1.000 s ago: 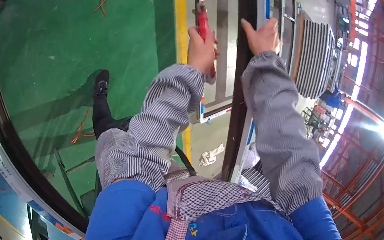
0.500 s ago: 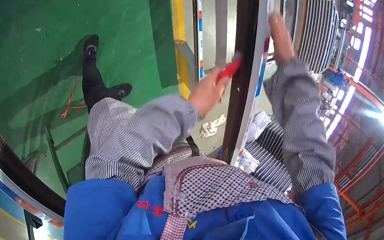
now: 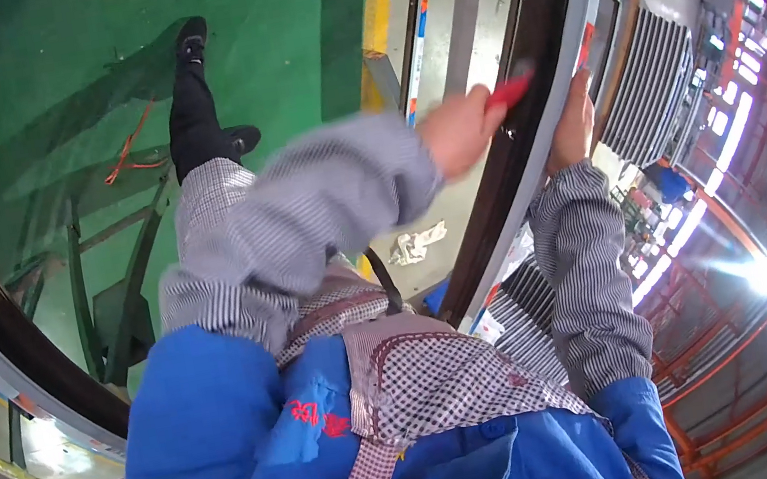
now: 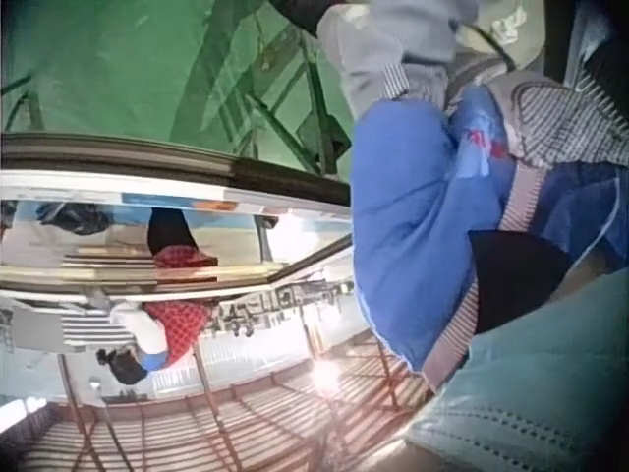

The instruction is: Assembling a metal window frame and applying a rubber seal around the edges.

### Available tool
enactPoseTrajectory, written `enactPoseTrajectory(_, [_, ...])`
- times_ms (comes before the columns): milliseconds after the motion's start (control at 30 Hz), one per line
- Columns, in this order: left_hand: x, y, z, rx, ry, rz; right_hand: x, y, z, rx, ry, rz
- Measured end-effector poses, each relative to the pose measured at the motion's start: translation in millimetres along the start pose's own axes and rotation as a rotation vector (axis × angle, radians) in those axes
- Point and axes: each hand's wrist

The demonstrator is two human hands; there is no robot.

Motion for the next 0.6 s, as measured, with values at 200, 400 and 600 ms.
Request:
enactPoseTrajectory(200, [-10.0,39.6,-90.6,-0.305,-0.188,0.019,2.6,2.7,-1.9,0.092,-0.037,-0.094])
enactPoseTrajectory(400, [35.4,-65.7,67.3,0.126,0.028,0.093,12.0,1.4,5.0,0.133,-0.103,-0.286])
enactPoseTrajectory(600, [28.5,-41.9,16.9,0.176,0.022,-0.02,9.8,-1.5,6.0,0.096,-0.077,-0.134])
Point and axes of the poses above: each hand's wrist, its own z-axis towards the middle knuckle, its own y-axis out of the palm, x = y × z, and after that the axes turned 10 degrees about -x, right-handed
